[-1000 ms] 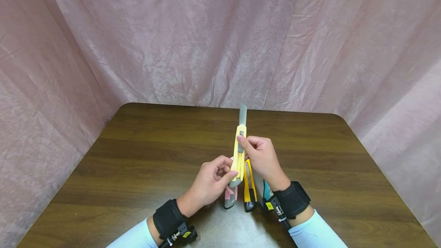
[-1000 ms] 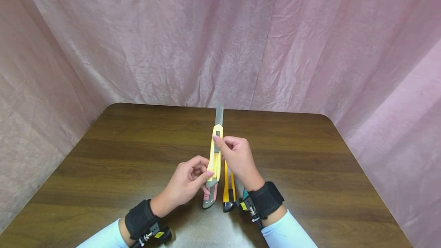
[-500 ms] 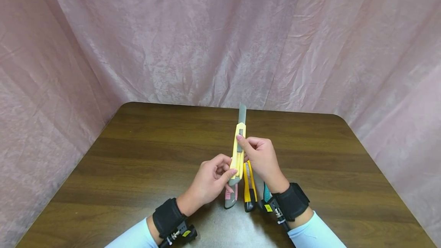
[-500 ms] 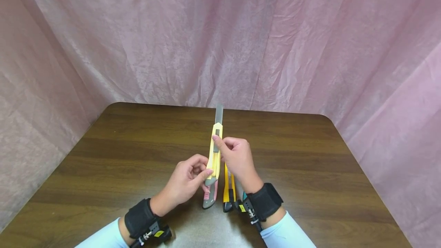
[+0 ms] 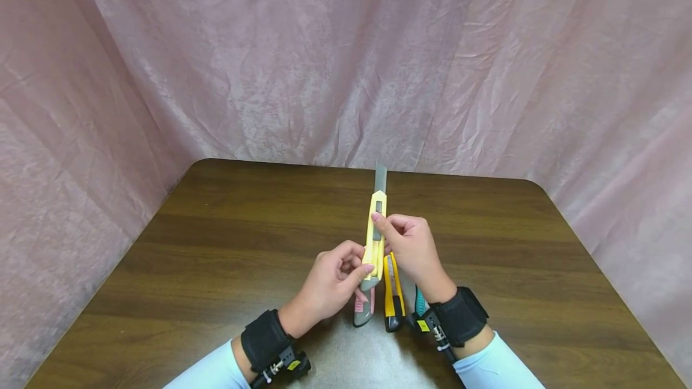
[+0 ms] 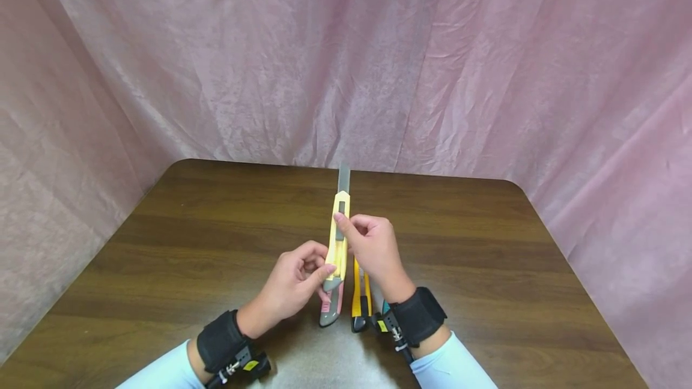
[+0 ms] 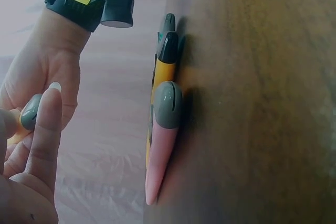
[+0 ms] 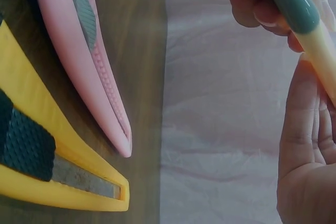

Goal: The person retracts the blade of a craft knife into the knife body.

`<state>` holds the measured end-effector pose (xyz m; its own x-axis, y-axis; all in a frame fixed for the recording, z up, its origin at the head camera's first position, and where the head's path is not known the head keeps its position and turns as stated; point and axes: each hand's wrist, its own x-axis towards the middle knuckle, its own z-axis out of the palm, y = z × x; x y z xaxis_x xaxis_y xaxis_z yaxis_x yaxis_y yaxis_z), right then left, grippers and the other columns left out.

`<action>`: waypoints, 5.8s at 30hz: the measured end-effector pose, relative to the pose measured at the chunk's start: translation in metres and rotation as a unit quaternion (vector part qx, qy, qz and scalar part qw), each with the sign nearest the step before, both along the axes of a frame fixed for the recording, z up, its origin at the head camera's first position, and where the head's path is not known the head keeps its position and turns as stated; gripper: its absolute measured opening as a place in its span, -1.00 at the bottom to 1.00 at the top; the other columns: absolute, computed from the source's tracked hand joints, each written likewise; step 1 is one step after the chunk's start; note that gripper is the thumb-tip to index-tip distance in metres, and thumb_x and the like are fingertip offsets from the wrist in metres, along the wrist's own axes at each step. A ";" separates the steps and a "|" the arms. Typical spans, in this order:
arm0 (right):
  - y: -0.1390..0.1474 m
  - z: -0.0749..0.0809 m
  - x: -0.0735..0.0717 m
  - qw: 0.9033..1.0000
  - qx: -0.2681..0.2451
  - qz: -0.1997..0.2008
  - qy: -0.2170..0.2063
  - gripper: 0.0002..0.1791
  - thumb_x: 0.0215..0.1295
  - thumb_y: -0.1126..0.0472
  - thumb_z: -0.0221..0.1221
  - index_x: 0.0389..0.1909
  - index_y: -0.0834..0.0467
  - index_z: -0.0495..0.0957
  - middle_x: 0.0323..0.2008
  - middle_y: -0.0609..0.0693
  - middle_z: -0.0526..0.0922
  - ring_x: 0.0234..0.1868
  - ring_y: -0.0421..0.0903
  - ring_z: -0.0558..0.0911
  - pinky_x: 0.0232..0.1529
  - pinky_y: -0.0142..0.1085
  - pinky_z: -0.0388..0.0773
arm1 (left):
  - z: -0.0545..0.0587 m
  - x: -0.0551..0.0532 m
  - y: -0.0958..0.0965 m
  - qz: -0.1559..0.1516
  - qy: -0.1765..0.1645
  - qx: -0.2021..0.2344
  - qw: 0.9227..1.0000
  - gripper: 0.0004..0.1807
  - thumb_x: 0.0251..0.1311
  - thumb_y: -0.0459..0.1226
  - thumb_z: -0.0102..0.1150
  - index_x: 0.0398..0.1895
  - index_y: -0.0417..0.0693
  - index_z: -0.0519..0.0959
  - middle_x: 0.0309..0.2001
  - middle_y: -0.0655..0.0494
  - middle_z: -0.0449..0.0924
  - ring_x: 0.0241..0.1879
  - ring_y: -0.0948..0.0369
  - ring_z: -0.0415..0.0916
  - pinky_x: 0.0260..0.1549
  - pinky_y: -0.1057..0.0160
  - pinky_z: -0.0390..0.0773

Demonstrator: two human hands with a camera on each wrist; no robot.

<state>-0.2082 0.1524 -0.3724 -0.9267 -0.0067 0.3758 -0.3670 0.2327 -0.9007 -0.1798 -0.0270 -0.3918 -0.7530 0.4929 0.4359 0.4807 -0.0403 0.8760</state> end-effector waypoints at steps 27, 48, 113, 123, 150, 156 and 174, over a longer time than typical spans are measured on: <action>0.000 -0.002 -0.001 0.999 0.031 0.019 0.016 -0.59 0.29 -0.13 0.15 -0.63 0.05 0.57 -0.72 0.12 0.44 -0.64 0.02 0.42 -0.76 -0.34 0.30 | -0.015 -0.011 0.001 0.003 0.014 0.012 1.000 -0.85 0.26 -0.38 0.14 -0.14 -0.12 0.43 -0.49 0.08 0.53 -0.69 0.19 0.54 -0.78 0.19 0.62; 0.002 -0.002 -0.002 0.998 0.043 0.048 0.017 -0.60 0.31 -0.08 0.15 -0.56 0.13 0.59 -0.71 0.11 0.45 -0.62 0.17 0.45 -0.76 -0.34 0.37 | -0.014 -0.011 0.000 0.009 0.005 0.006 1.000 -0.84 0.24 -0.37 0.16 -0.18 -0.10 0.41 -0.50 0.09 0.53 -0.71 0.19 0.53 -0.79 0.08 0.61; 0.002 -0.004 -0.004 0.994 0.041 0.103 0.020 -0.75 0.33 0.07 0.17 -0.50 0.10 0.57 -0.68 -0.03 0.48 -0.67 0.07 0.44 -0.72 -0.35 0.47 | -0.014 -0.013 0.000 0.021 0.019 0.036 0.999 -0.85 0.25 -0.40 0.15 -0.20 -0.15 0.39 -0.52 0.06 0.53 -0.74 0.18 0.51 -0.83 0.06 0.59; 0.002 -0.002 -0.002 0.993 0.039 0.106 0.037 -0.83 0.31 0.11 0.20 -0.45 0.07 0.58 -0.68 -0.06 0.46 -0.69 0.01 0.39 -0.75 -0.39 0.35 | -0.003 -0.009 0.000 0.031 0.025 0.030 0.999 -0.83 0.22 -0.50 0.13 -0.19 -0.23 0.39 -0.53 -0.01 0.52 -0.74 0.13 0.50 -0.82 0.13 0.60; 0.002 -0.007 -0.004 0.991 0.045 0.123 0.026 -0.76 0.34 0.11 0.16 -0.53 0.07 0.58 -0.67 0.12 0.48 -0.66 0.04 0.44 -0.72 -0.38 0.45 | 0.016 0.002 -0.001 0.044 0.039 0.027 0.998 -0.83 0.19 -0.56 0.13 -0.21 -0.31 0.38 -0.54 -0.09 0.51 -0.72 0.06 0.50 -0.80 0.26 0.59; -0.003 0.018 0.014 0.988 0.042 0.140 0.042 -0.84 0.30 0.34 0.17 -0.48 0.23 0.57 -0.67 0.17 0.47 -0.70 -0.13 0.42 -0.73 -0.44 0.40 | -0.002 -0.008 0.000 0.045 0.031 0.026 0.998 -0.82 0.21 -0.48 0.15 -0.18 -0.18 0.40 -0.53 0.01 0.50 -0.72 0.14 0.50 -0.84 0.22 0.58; 0.003 -0.007 -0.003 0.988 0.042 0.148 0.026 -0.84 0.33 0.22 0.17 -0.46 0.11 0.59 -0.65 -0.03 0.51 -0.67 0.07 0.44 -0.72 -0.35 0.46 | 0.014 0.000 -0.002 0.016 0.020 0.047 0.999 -0.90 0.29 -0.56 -0.01 -0.17 -0.34 0.38 -0.47 -0.19 0.50 -0.72 0.00 0.50 -0.78 0.21 0.61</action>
